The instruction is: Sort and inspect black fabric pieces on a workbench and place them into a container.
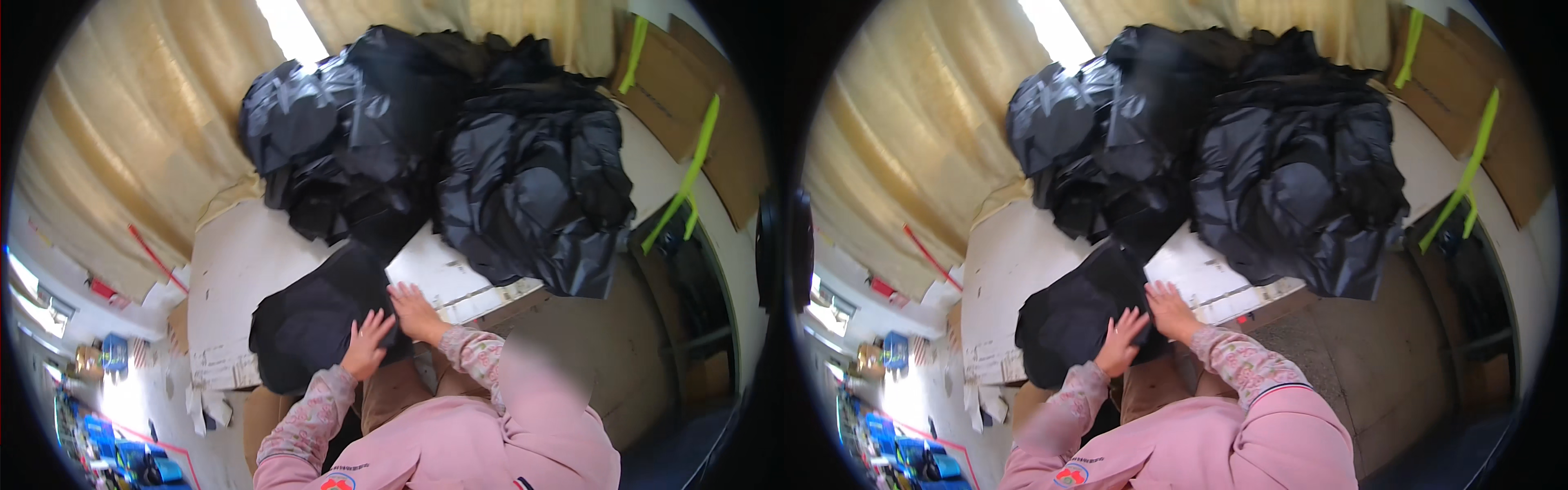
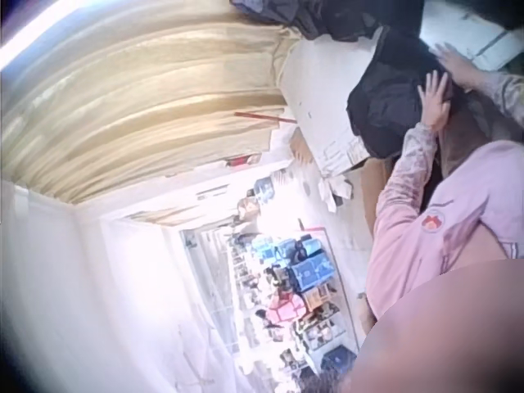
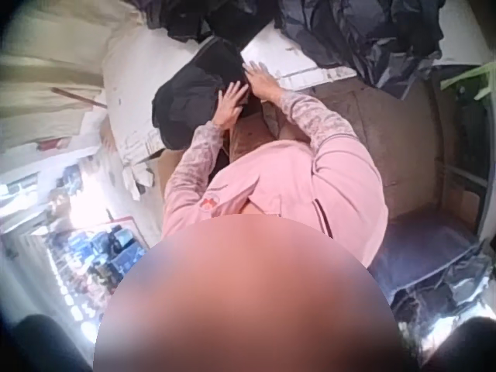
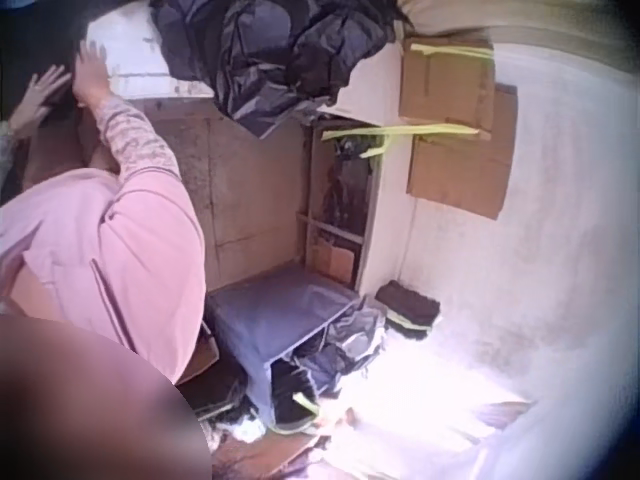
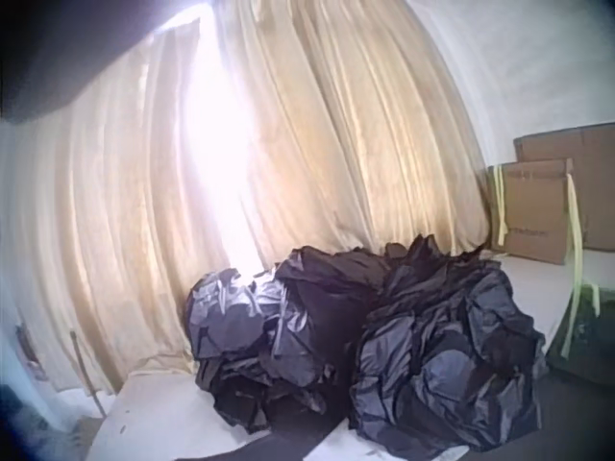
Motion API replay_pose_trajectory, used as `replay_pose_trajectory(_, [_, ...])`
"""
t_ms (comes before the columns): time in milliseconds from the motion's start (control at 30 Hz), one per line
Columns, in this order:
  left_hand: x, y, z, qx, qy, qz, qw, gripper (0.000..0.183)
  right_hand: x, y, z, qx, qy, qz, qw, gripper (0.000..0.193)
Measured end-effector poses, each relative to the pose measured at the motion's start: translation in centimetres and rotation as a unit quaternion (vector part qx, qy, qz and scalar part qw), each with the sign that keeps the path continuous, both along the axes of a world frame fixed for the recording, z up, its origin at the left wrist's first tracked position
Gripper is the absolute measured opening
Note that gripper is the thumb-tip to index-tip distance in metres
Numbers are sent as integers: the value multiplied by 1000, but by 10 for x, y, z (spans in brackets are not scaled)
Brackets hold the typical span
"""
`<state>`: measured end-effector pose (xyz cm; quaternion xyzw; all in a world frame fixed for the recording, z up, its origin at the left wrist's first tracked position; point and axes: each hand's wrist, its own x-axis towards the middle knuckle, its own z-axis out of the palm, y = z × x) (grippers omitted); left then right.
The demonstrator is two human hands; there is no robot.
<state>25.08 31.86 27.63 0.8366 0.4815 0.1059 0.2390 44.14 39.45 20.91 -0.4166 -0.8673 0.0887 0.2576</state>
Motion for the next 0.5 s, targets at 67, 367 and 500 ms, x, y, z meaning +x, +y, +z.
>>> replay_pose_trajectory(67, [19, -19, -23, 43, 141, -8, 989, 84, 18, 11, -8, -65, 78, 29, 994, 35])
replay_pose_trajectory(367, [12, -15, -23, 93, 162, -47, 981, 86, 266, 24, 130, 193, 131, -453, 860, 46])
replay_pose_trajectory(500, [6, -15, -24, 77, 120, -40, 989, 81, 327, -15, 108, 61, 123, -612, 779, 56])
